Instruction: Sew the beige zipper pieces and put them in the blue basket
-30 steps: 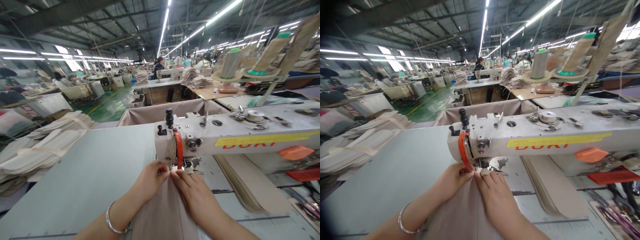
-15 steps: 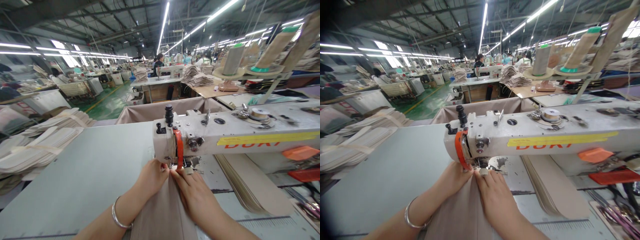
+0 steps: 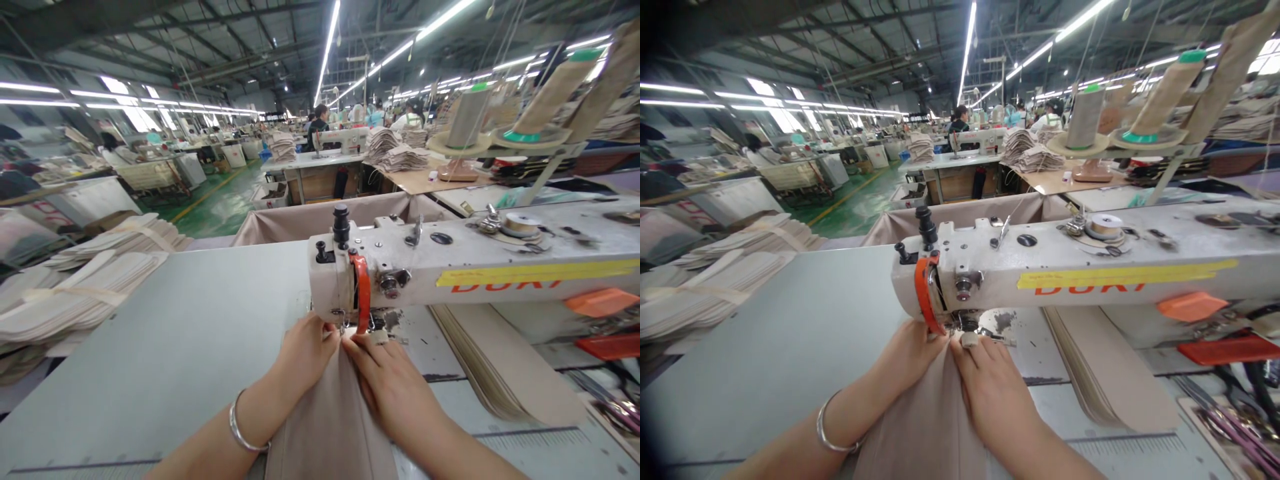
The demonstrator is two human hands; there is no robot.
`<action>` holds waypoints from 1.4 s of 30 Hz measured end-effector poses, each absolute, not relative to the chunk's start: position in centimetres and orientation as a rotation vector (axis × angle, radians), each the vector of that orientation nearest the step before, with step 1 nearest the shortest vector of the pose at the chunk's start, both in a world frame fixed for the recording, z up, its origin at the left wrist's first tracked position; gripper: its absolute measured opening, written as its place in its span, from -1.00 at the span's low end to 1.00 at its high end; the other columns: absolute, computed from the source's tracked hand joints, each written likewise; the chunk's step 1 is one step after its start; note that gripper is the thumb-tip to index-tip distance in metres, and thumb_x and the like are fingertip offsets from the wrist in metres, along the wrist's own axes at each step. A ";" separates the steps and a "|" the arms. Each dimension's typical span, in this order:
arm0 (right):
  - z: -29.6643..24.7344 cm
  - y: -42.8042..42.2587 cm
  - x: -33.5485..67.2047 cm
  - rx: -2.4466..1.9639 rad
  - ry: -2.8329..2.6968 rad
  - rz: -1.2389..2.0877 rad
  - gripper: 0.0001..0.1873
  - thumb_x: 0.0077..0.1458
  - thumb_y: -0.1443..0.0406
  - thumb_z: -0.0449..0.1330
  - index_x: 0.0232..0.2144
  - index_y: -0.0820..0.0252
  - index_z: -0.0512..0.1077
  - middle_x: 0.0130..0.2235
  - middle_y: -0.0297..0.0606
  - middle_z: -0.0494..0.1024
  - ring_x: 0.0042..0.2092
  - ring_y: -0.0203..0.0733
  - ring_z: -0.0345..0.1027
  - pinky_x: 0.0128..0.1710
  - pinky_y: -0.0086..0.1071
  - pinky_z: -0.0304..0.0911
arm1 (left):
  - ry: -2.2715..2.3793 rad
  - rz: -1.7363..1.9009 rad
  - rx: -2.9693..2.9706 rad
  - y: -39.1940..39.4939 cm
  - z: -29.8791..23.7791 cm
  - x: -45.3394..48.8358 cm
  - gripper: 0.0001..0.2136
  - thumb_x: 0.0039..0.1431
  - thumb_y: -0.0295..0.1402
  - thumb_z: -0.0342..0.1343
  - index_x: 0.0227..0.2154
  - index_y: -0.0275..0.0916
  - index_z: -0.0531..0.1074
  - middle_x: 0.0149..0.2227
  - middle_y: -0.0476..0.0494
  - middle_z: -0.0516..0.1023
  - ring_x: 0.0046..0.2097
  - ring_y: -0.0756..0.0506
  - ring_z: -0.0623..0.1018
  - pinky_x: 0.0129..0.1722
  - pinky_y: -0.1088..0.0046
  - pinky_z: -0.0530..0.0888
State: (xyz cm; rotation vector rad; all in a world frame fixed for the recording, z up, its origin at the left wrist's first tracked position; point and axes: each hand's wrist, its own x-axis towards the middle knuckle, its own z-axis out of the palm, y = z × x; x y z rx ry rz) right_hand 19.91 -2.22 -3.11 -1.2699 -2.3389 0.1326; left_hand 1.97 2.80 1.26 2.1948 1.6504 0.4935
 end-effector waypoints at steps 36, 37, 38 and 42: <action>-3.5 -2.7 20.3 -1.284 -2.323 0.011 -0.53 0.23 0.46 -0.01 0.17 0.15 0.30 0.03 -0.13 0.42 -0.03 -0.02 0.26 -0.05 -0.10 0.18 | 0.786 0.981 2.747 -7.1 -5.6 -1.5 -0.80 0.39 -0.31 -0.02 -0.08 -0.25 0.45 -0.25 -0.08 0.66 -0.09 0.03 0.62 0.23 0.53 0.31; -3.5 -2.7 20.3 -1.285 -2.326 0.015 -0.53 0.24 0.46 -0.01 0.17 0.15 0.30 0.04 -0.13 0.41 -0.03 -0.02 0.26 -0.05 -0.09 0.18 | 0.760 0.962 2.754 -6.8 -4.8 -1.5 -0.82 0.39 -0.32 0.00 -0.10 -0.23 0.45 -0.24 -0.06 0.66 -0.06 0.03 0.61 0.24 0.53 0.30; -3.5 -2.7 20.3 -1.286 -2.328 0.015 -0.53 0.24 0.46 -0.01 0.17 0.15 0.30 0.04 -0.12 0.41 -0.03 -0.01 0.26 -0.05 -0.09 0.18 | 0.727 0.908 2.774 -6.5 -3.9 -1.5 -0.84 0.38 -0.34 0.01 -0.10 -0.21 0.46 -0.21 -0.03 0.65 -0.03 0.03 0.59 0.25 0.52 0.28; -3.6 -2.7 20.3 -1.286 -2.331 -0.012 -0.54 0.24 0.46 -0.01 0.16 0.17 0.31 0.02 -0.10 0.41 -0.03 0.01 0.26 -0.05 -0.08 0.17 | 0.679 0.799 2.861 -5.7 -2.2 -1.3 -0.90 0.34 -0.41 0.07 -0.18 -0.18 0.49 -0.16 0.00 0.64 0.03 -0.01 0.56 0.28 0.41 0.26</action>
